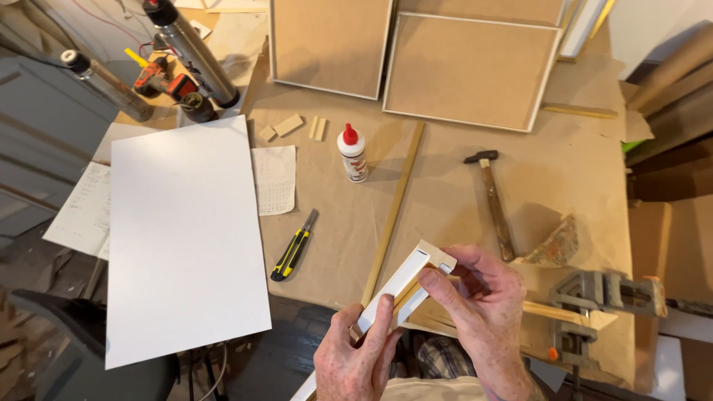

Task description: Applying wood glue to mitered joints and securing them in a corner clamp to assemble a wooden frame.

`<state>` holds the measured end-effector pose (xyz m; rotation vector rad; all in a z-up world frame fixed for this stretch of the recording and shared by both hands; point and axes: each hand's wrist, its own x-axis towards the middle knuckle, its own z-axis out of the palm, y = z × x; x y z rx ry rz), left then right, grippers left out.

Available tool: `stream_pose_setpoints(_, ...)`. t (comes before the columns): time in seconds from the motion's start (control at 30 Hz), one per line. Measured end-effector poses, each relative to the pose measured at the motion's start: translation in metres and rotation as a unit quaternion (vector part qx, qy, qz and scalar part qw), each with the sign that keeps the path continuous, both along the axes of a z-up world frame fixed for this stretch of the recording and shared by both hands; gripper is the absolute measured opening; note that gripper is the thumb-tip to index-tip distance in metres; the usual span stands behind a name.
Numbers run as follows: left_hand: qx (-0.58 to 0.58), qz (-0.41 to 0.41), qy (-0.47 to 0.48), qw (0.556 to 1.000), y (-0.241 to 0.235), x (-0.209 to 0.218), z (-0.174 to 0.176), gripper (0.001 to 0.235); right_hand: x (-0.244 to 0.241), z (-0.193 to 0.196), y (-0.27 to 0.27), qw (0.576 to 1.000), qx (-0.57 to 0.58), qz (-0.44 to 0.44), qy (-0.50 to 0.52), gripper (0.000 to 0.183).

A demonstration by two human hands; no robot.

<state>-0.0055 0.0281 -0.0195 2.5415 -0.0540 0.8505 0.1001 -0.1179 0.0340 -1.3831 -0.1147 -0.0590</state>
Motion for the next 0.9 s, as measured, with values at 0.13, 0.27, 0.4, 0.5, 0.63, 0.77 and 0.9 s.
stream_pose_setpoints(0.13,0.008,0.03,0.018,0.999,-0.002,0.008,0.0,0.043,0.016,-0.002,0.002,0.999,0.02,0.034,0.028,0.022)
stream_pose_setpoints(0.27,0.003,0.052,0.028,0.998,-0.005,0.024,0.002,0.045,0.042,-0.004,0.006,0.998,-0.003,0.054,0.016,0.022)
stream_pose_setpoints(0.4,-0.032,0.084,0.083,0.992,-0.015,0.035,0.009,0.053,0.061,-0.011,0.005,0.998,-0.051,0.031,0.008,0.025)
stream_pose_setpoints(0.5,-0.02,0.093,0.081,0.992,-0.017,0.045,0.009,0.048,0.073,-0.01,0.005,0.998,-0.032,0.044,0.024,0.023)
stream_pose_setpoints(0.63,-0.024,0.107,0.099,0.989,-0.023,0.05,0.008,0.053,0.084,-0.018,0.003,0.998,-0.039,0.047,0.005,0.028)
stream_pose_setpoints(0.77,-0.027,0.125,0.127,0.984,-0.028,0.051,0.006,0.052,0.088,-0.023,0.003,0.998,-0.05,0.028,0.009,0.029)
stream_pose_setpoints(0.9,-0.032,0.129,0.132,0.982,-0.031,0.051,0.003,0.053,0.095,-0.017,0.001,0.996,-0.052,0.067,-0.015,0.027)
